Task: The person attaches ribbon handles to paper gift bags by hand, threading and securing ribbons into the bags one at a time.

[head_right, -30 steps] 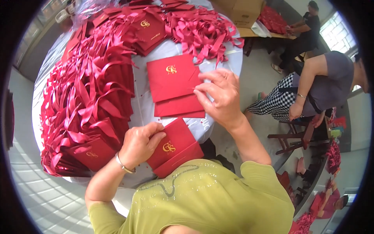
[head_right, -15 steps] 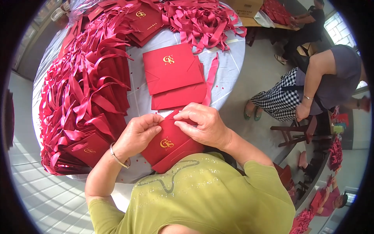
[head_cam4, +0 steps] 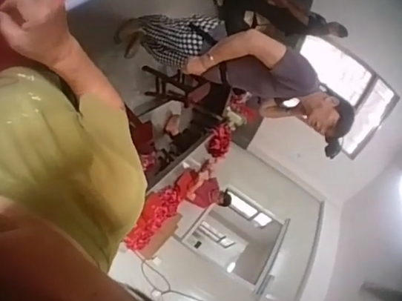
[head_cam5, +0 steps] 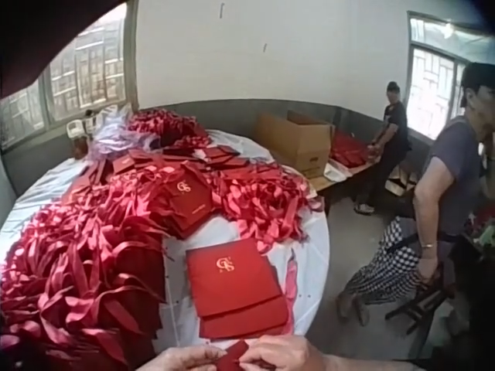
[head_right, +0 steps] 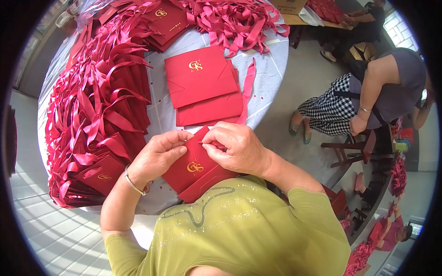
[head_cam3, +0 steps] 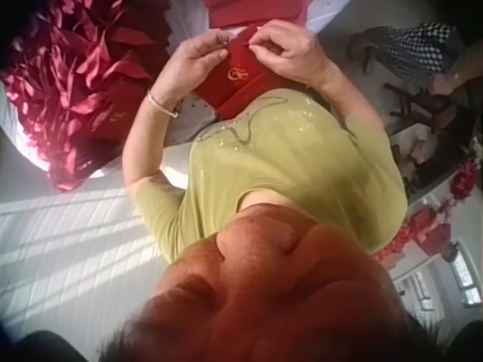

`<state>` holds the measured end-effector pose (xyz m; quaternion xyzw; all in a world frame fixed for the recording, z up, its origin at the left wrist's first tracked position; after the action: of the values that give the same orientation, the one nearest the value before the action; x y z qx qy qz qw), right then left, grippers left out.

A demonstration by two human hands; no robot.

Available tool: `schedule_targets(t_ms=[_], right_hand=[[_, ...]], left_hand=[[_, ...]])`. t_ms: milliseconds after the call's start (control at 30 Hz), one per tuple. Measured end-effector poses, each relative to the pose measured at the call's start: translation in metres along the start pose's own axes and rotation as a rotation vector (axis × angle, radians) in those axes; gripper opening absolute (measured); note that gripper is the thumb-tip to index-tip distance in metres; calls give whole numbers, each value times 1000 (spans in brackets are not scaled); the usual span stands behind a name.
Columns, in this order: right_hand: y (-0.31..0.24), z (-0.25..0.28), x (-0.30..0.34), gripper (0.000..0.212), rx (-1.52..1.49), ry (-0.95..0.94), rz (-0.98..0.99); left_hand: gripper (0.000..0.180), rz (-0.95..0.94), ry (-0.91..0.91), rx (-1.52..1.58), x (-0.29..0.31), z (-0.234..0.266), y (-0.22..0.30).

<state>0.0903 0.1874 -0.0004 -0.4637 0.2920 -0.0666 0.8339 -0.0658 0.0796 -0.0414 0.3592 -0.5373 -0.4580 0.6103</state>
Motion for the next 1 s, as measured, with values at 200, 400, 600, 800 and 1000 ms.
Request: schedule_targets(t_ms=[200, 400, 600, 800, 1000], right_hand=[[-6, -4, -1, 15, -6, 4, 90], [-15, -13, -4, 15, 149, -20, 91], [-25, -30, -8, 11, 403, -85, 15], [-11, -22, -25, 6, 163, -112, -212], [-18, -8, -28, 13, 124, -72, 25]], left_hand=[[26, -14, -26, 106, 0, -3, -3], [27, -8, 36, -1, 5, -1, 3], [25, -139, 126, -238, 7, -1, 9], [25, -162, 137, -300, 9, 1, 15], [24, -244, 212, -396, 13, 2, 29]])
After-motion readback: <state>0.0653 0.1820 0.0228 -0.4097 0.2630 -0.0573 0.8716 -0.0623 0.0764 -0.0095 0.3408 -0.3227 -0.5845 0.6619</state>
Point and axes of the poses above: each hand's wrist, its own x-axis away from the middle knuckle, its own z-axis out of the back of the hand, y = z × x, the point moved 5 cm from there along -x, towards the middle knuckle, and after that the axes turned 12 degrees about -x, right-handed, at the moved point
